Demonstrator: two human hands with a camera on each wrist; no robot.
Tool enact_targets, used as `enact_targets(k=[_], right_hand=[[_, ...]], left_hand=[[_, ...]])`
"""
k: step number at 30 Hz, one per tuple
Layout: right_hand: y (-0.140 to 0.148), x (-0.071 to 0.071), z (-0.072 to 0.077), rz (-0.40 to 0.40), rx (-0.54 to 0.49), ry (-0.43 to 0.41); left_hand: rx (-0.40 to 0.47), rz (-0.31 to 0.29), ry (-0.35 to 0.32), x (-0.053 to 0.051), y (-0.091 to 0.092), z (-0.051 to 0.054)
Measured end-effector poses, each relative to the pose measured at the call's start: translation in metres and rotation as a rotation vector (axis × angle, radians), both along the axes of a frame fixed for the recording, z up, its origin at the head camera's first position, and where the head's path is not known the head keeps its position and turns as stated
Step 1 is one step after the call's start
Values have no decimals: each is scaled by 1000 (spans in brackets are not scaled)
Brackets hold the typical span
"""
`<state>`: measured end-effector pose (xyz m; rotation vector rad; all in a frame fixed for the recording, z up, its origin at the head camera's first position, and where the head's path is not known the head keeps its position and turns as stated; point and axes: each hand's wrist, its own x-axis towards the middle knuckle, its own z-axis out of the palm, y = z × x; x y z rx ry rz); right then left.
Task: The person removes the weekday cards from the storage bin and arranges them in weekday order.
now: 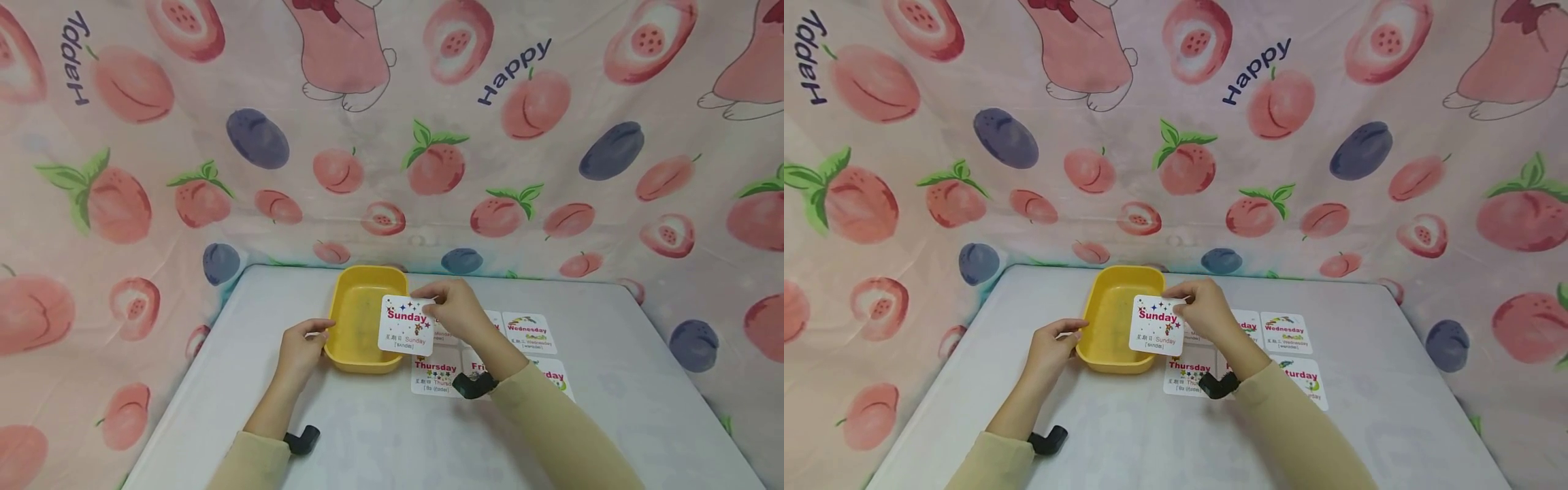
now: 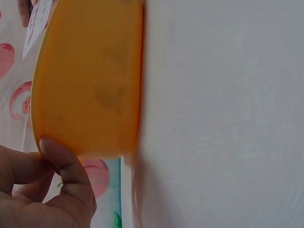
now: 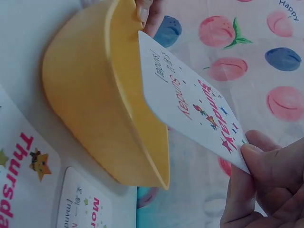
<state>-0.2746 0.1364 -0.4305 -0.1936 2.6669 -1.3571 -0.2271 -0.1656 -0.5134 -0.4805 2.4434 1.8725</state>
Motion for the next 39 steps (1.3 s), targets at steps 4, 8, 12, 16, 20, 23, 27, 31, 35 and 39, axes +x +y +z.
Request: enact_targets(k=[4, 8, 12, 16, 20, 23, 27, 31, 35, 39], right_hand=[[6, 10, -3, -5, 9, -25], [13, 20, -7, 1, 13, -43], [21, 31, -11, -9, 9, -70], [30, 42, -14, -26, 5, -93], [36, 52, -18, -41, -9, -118], [40, 58, -22, -44, -10, -119], [41, 66, -30, -57, -13, -132], [42, 73, -36, -61, -30, -156], [46, 80, -42, -53, -44, -173], [48, 86, -51, -57, -48, -196]], left_hand=[[-1, 2, 5, 1, 1, 1], [-5, 3, 8, 1, 2, 2], [-2, 0, 9, 1, 2, 2], [-3, -5, 17, 0, 2, 2], [-12, -7, 16, 0, 1, 1], [-15, -7, 11, -1, 1, 1], [-12, -12, 9, -2, 1, 1], [-8, -16, 7, -2, 0, 1], [-10, -20, 5, -1, 0, 1], [-13, -20, -2, 0, 0, 1]])
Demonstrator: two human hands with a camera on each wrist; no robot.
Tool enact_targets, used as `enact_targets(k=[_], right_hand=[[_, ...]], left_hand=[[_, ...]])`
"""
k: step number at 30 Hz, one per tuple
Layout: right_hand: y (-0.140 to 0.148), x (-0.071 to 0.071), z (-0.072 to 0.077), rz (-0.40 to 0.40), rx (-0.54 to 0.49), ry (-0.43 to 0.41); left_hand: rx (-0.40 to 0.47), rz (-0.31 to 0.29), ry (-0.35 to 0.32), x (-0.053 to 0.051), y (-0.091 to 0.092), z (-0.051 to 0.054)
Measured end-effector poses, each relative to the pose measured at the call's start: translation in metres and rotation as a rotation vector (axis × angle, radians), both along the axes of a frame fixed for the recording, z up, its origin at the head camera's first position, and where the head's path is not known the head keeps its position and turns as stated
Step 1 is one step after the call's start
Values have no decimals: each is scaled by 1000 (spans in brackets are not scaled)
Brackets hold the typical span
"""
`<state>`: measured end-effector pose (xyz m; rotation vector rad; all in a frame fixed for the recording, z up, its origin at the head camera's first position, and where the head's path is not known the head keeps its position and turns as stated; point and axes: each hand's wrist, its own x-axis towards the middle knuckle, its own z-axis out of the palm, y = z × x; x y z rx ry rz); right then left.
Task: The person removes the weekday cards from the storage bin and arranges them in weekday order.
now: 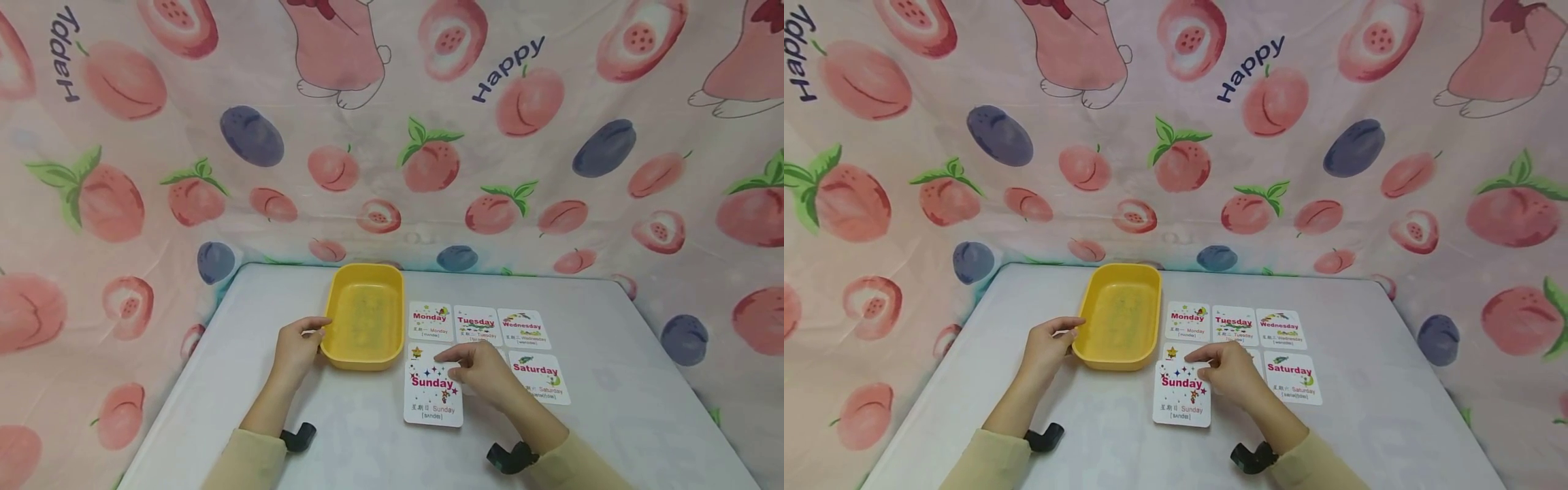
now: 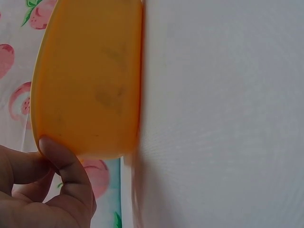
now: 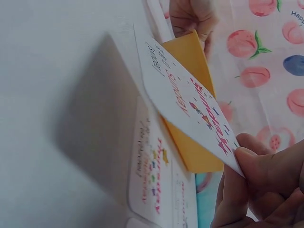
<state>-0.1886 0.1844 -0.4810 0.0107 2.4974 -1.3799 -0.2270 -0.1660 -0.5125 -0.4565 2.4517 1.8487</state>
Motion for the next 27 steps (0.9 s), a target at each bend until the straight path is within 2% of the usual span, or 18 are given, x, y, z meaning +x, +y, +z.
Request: enact_targets(k=[11, 27], right_hand=[[-1, 15, -22, -1, 56, -18], [-7, 26, -29, 37, 166, 28]], left_hand=[[5, 1, -3, 2, 0, 0], [-8, -2, 4, 1, 1, 2]])
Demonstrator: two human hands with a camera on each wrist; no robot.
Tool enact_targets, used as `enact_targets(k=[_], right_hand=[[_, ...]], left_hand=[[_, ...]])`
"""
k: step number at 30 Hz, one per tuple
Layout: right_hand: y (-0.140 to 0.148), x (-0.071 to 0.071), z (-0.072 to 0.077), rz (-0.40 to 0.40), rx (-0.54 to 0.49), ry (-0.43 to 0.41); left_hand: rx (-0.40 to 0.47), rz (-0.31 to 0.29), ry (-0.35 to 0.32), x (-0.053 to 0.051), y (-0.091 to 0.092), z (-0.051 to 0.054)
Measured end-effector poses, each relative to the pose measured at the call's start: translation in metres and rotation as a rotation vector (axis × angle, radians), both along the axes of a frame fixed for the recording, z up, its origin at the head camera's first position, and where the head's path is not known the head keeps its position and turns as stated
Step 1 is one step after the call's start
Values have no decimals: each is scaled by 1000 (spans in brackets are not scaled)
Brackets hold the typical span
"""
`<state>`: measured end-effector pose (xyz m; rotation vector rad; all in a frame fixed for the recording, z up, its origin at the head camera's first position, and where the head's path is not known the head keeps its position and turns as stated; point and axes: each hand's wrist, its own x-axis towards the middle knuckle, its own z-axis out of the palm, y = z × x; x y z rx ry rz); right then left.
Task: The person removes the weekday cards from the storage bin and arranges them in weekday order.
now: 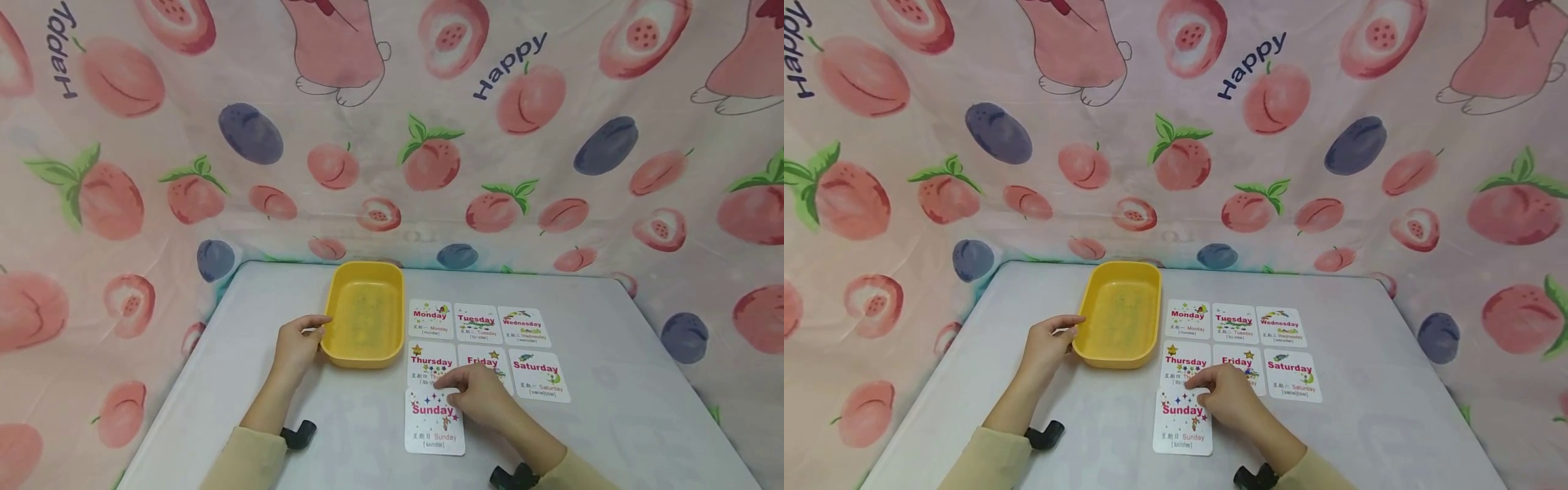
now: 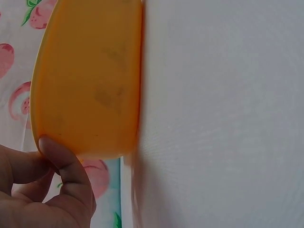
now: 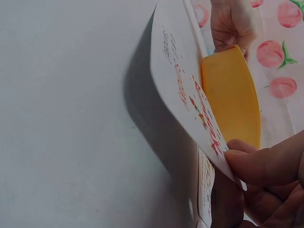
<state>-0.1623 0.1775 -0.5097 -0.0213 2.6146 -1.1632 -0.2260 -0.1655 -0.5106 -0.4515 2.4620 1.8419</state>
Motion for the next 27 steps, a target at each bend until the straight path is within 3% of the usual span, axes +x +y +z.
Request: enact_targets(k=[7, 27], right_hand=[[-1, 5, -1, 24, 45, -3], [-1, 6, -12, 21, 118, 95]], left_hand=[[5, 4, -13, 0, -1, -2], [-5, 10, -26, 0, 1, 1]])
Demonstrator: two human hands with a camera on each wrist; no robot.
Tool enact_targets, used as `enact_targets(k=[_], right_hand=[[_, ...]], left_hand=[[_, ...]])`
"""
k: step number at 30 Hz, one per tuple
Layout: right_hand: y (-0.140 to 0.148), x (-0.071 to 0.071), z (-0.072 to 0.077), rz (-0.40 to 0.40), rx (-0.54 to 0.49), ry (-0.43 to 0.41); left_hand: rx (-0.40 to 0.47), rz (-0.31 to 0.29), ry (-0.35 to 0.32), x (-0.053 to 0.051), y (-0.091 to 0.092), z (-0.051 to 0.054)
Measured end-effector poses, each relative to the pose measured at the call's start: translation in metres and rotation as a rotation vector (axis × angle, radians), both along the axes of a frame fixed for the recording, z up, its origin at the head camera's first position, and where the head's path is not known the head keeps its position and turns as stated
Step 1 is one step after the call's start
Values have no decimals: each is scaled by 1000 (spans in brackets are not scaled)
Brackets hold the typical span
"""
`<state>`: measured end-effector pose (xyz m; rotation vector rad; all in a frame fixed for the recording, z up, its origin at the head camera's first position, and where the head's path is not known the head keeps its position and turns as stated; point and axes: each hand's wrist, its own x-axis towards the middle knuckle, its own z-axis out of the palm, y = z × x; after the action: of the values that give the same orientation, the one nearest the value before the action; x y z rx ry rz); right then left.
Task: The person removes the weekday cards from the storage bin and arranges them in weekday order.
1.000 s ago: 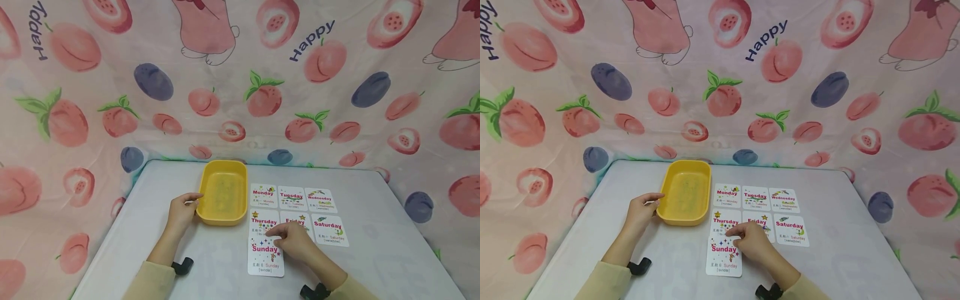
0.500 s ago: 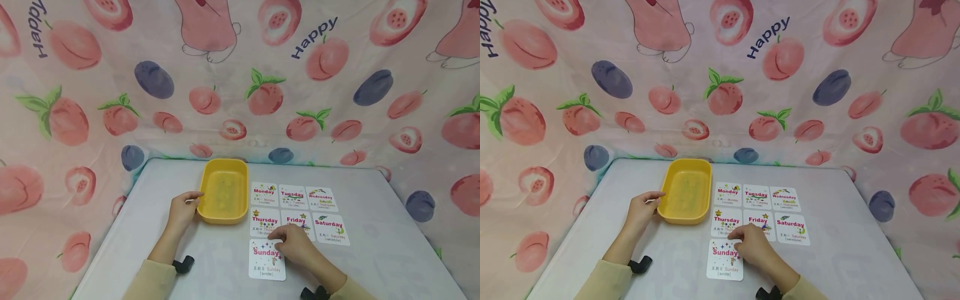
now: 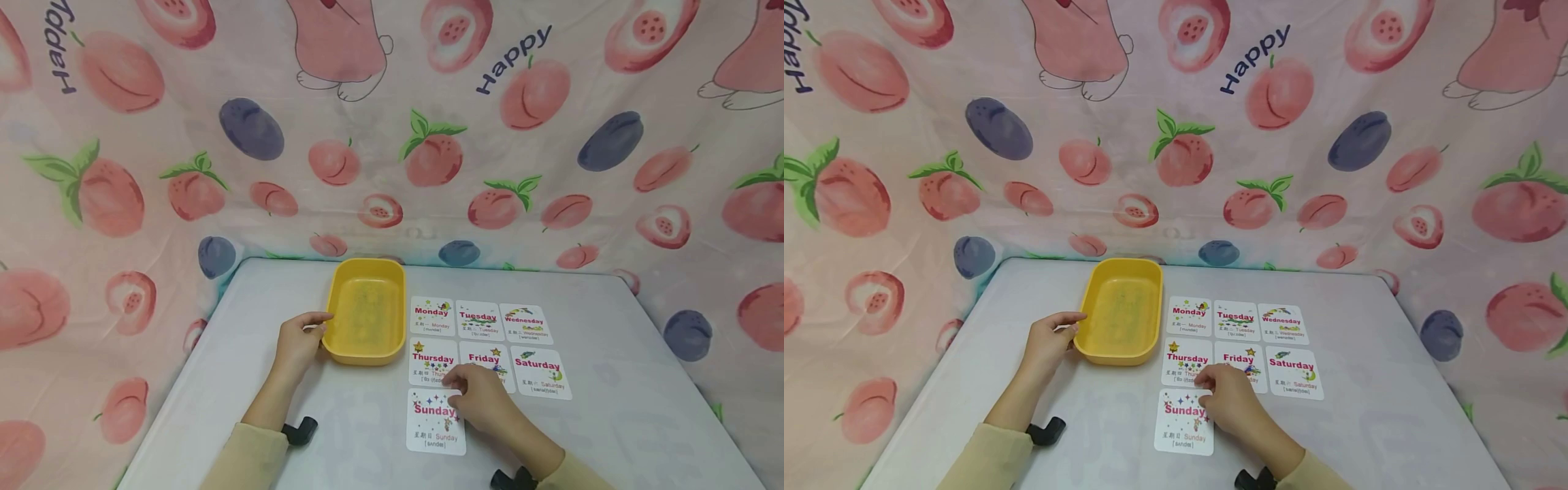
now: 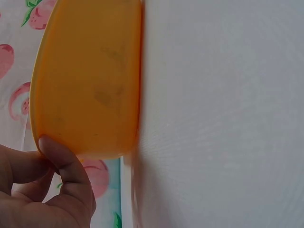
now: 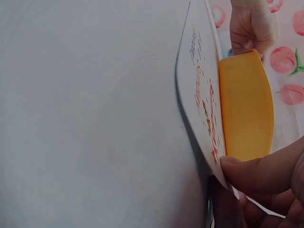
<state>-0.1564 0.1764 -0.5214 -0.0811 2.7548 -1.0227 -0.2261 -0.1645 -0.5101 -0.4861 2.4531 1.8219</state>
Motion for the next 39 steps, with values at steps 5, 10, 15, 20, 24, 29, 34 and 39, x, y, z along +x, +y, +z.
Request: enact_targets(k=[5, 10, 15, 20, 24, 29, 34, 39], right_hand=[[-2, 1, 1, 0, 44, 31], [-2, 1, 0, 17, 63, 55], [-2, 2, 1, 32, 69, 67], [-3, 3, 1, 35, 81, 73], [-3, 4, 2, 39, 95, 85], [-2, 4, 2, 39, 106, 98], [-1, 1, 1, 33, 113, 110], [3, -2, 2, 11, 115, 118]], left_hand=[[2, 3, -1, -1, 0, 0], [1, 4, -5, -2, 1, 0], [3, 6, -8, -1, 1, 0], [9, 1, -8, -1, 1, 0], [8, -1, -6, -2, 1, -1], [5, -3, -1, -2, 1, -2], [-5, -13, 4, -1, 0, -1], [-41, -23, 0, 0, 0, 2]])
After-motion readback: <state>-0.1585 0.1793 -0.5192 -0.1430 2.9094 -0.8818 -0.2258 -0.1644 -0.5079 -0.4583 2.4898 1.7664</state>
